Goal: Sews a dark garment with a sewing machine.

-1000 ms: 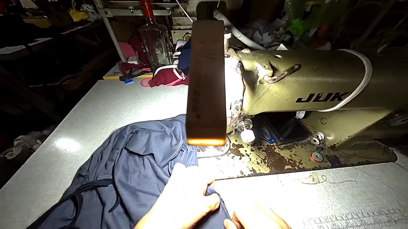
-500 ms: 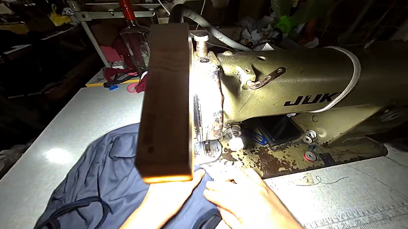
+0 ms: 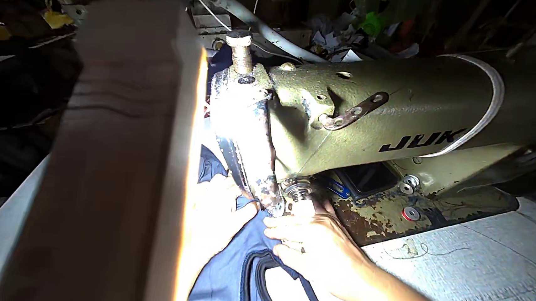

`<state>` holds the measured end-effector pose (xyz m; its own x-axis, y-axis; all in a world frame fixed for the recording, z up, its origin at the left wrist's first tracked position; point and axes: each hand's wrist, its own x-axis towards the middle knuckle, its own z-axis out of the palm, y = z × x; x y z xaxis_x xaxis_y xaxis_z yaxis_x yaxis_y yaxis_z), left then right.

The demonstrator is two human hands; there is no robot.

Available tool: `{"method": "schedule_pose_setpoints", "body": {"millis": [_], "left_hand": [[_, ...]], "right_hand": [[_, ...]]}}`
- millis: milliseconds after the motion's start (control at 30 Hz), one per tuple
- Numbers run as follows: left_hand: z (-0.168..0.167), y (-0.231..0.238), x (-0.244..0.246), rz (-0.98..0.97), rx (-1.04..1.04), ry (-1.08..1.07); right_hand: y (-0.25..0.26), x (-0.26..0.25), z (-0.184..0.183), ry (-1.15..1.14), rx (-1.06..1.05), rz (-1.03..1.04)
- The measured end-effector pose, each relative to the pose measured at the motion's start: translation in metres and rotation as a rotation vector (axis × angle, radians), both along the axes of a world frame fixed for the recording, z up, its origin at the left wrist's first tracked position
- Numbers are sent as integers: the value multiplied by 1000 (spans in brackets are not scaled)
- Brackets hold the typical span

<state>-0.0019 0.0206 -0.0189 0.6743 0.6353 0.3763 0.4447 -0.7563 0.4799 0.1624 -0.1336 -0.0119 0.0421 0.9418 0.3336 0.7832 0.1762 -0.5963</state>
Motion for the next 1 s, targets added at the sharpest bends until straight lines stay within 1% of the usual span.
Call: {"method": "schedule_pose_setpoints", "body": {"millis": [67, 133, 233, 300, 367, 433, 467, 533, 600, 633, 667, 733, 800, 900, 967, 1000], "left_hand": [[-2, 2, -2, 7, 44, 36], [-1, 1, -2, 6, 34, 25], [3, -9, 3, 32, 56, -57], [11, -27, 3, 103, 177, 6], [15, -49, 3, 130, 252, 54], [12, -68, 0, 66, 220, 10], [8, -74, -4, 28, 192, 11], [2, -77, -15, -47, 173, 56], [4, -77, -23, -77, 175, 100], [5, -77, -24, -81, 157, 106], [1, -76, -25, -73, 177, 106], [4, -75, -24, -75, 164, 110], [4, -76, -24, -71, 163, 116], [5, -77, -23, -59, 162, 143], [9, -78, -21, -51, 137, 172], [7, -77, -20, -51, 163, 160]], "right_hand": [[0, 0, 2, 14, -34, -9], [0, 0, 2, 14, -48, -13], [1, 1, 0, 7, -28, -5], [0, 0, 0, 11, -22, 1], [0, 1, -1, 23, -16, -3], [0, 1, -3, 42, -2, -8], [1, 2, -2, 62, -26, -15], [3, 6, 12, 192, -151, -59], [11, 10, 30, 321, -262, -175], [16, 13, 37, 338, -284, -202], [21, 16, 39, 303, -256, -195], [29, 22, 30, 163, -147, -134], [36, 21, 21, 50, -115, -110], [41, 12, 10, 33, -77, -164], [40, 11, 7, 78, -33, -140], [40, 11, 5, 80, 15, -120]]}}
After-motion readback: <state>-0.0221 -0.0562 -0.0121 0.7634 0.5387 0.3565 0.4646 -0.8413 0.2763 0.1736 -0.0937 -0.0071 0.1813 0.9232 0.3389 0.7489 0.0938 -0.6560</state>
